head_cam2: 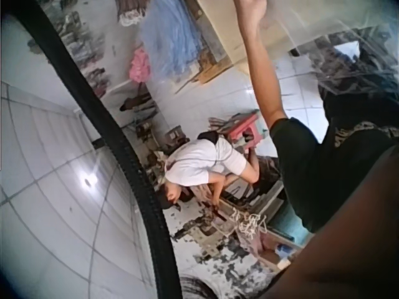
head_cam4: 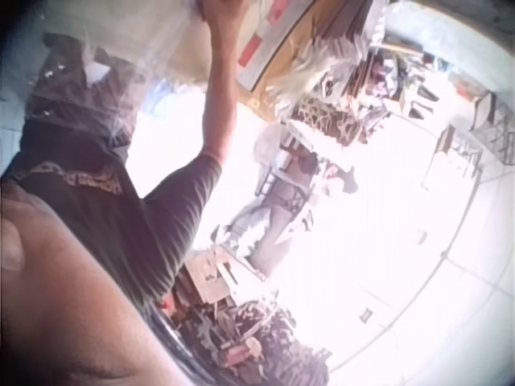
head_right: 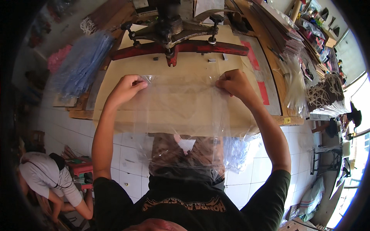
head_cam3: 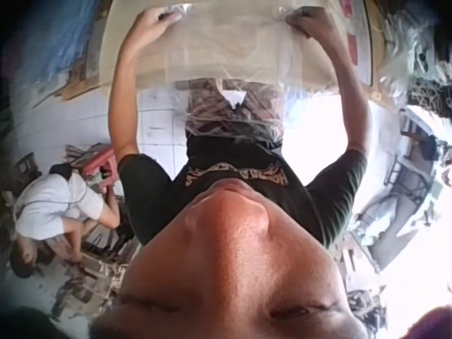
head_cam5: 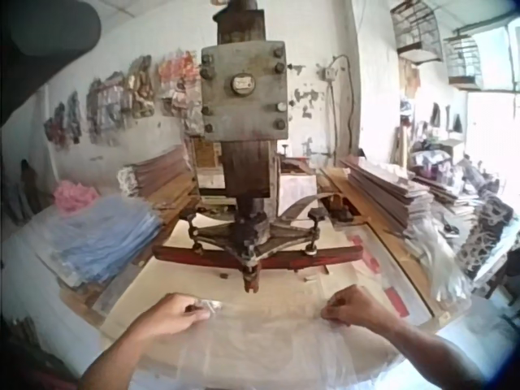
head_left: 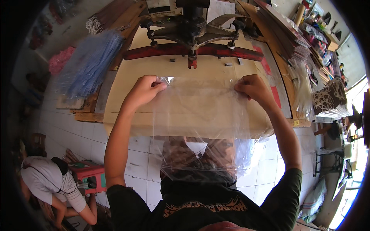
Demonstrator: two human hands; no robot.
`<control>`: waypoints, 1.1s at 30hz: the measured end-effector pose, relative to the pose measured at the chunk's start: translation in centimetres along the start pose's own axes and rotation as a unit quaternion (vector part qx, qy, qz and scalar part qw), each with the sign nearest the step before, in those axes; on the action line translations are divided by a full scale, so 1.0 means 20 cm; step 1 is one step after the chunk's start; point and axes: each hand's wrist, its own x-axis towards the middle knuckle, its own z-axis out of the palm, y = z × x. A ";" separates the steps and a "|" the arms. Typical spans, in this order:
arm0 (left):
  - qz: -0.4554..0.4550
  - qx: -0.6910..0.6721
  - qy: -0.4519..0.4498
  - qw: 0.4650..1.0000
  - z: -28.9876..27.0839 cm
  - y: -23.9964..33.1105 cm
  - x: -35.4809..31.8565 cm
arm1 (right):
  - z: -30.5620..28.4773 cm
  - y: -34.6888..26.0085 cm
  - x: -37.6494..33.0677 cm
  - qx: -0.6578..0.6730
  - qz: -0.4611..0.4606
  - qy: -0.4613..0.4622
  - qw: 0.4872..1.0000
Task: The person aligns thin plastic strips on a machine bed, operates a press to seal them, and then positions a large transparent plastic bag under the machine.
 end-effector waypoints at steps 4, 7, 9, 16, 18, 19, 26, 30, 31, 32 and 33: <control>-0.018 0.021 -0.040 0.999 -0.02 0.02 0.09 | -0.04 0.07 0.07 0.064 0.012 -0.081 0.995; -0.062 0.020 -0.070 0.995 -0.05 -0.07 0.20 | -0.06 0.04 0.08 0.110 0.048 -0.158 0.980; -0.071 0.006 -0.077 0.995 -0.06 -0.10 0.25 | -0.05 0.04 0.09 0.137 0.064 -0.200 0.968; -0.081 0.069 -0.076 0.991 -0.10 -0.12 0.33 | 0.01 -0.05 0.04 0.159 0.064 -0.307 0.936; -0.061 0.111 -0.066 0.990 -0.08 -0.09 0.34 | 0.04 -0.07 -0.02 0.147 0.071 -0.316 0.935; -0.055 0.134 -0.060 0.988 -0.07 -0.07 0.33 | 0.06 -0.09 -0.05 0.139 0.074 -0.320 0.934; 0.008 0.186 0.056 0.981 -0.02 0.02 0.15 | 0.18 -0.13 -0.22 0.220 0.128 -0.327 0.910; 0.112 0.317 0.151 0.930 0.02 0.29 -0.23 | 0.19 -0.07 -0.29 0.300 0.155 -0.305 0.890; 0.152 0.272 0.127 0.942 0.02 0.40 -0.38 | 0.20 -0.06 -0.30 0.313 0.153 -0.296 0.889; 0.198 0.218 0.100 0.950 0.05 0.48 -0.48 | 0.18 -0.05 -0.32 0.324 0.156 -0.278 0.891; 0.249 0.165 0.045 0.953 0.07 0.53 -0.62 | 0.20 -0.05 -0.34 0.337 0.154 -0.273 0.888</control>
